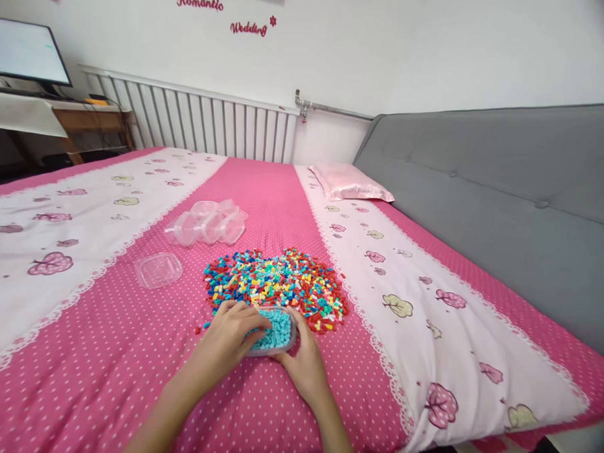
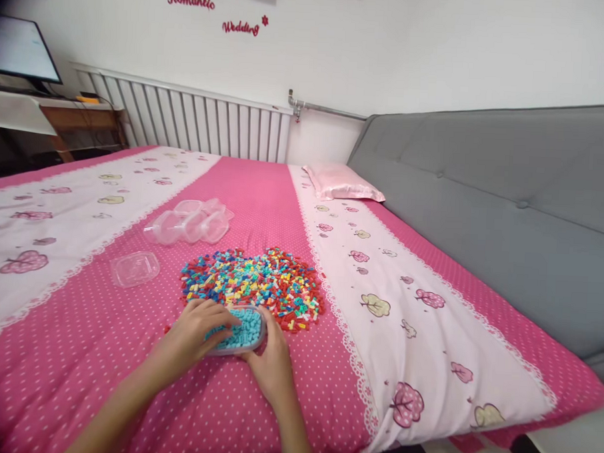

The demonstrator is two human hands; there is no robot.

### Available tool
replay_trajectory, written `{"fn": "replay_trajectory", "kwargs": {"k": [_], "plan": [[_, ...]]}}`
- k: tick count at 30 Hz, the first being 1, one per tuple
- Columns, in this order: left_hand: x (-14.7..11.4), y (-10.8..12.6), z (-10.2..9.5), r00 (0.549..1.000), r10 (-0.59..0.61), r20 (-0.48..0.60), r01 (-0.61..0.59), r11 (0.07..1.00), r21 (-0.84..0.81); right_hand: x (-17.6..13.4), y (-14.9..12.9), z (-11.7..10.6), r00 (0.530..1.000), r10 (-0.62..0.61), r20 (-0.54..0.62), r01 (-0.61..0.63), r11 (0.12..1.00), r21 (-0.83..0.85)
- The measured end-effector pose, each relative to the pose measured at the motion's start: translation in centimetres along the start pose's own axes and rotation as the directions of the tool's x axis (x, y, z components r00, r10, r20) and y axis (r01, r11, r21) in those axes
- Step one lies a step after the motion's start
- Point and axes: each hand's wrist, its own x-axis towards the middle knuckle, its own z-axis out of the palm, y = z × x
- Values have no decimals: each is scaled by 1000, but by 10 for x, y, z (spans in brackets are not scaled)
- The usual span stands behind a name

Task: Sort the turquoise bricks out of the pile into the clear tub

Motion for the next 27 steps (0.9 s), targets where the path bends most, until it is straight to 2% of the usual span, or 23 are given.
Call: {"fn": "replay_trajectory", "kwargs": {"k": [6,12,15,18,20,23,27], "plan": [[-8,1,-6,999,39,33,-39,999,-1,-1,0,-1,1000,0,0,0,1000,-3],[-10,-1,-3,999,37,35,-36,999,-41,-1,-1,0,1000,-9,-6,9,1000,-6],[-9,-3,-2,1000,24,4,-23,995,-98,-1,-2,0,1000,-13,-8,13,1000,-3],[-5,-13,-3,980,-138,-146,121,985,-120,-2,-2,0,1000,-11,-9,12,1000,3],[0,-28,-3,911,-315,-266,304,949,-84,-3,0,0,1000,-5,-10,5,1000,2],[11,-55,-2,839,-432,-330,451,892,-20,-4,3,0,1000,10,-1,-10,1000,-8],[34,-85,2,795,-499,-345,558,824,95,-3,5,0,999,32,8,-32,999,-6]]}}
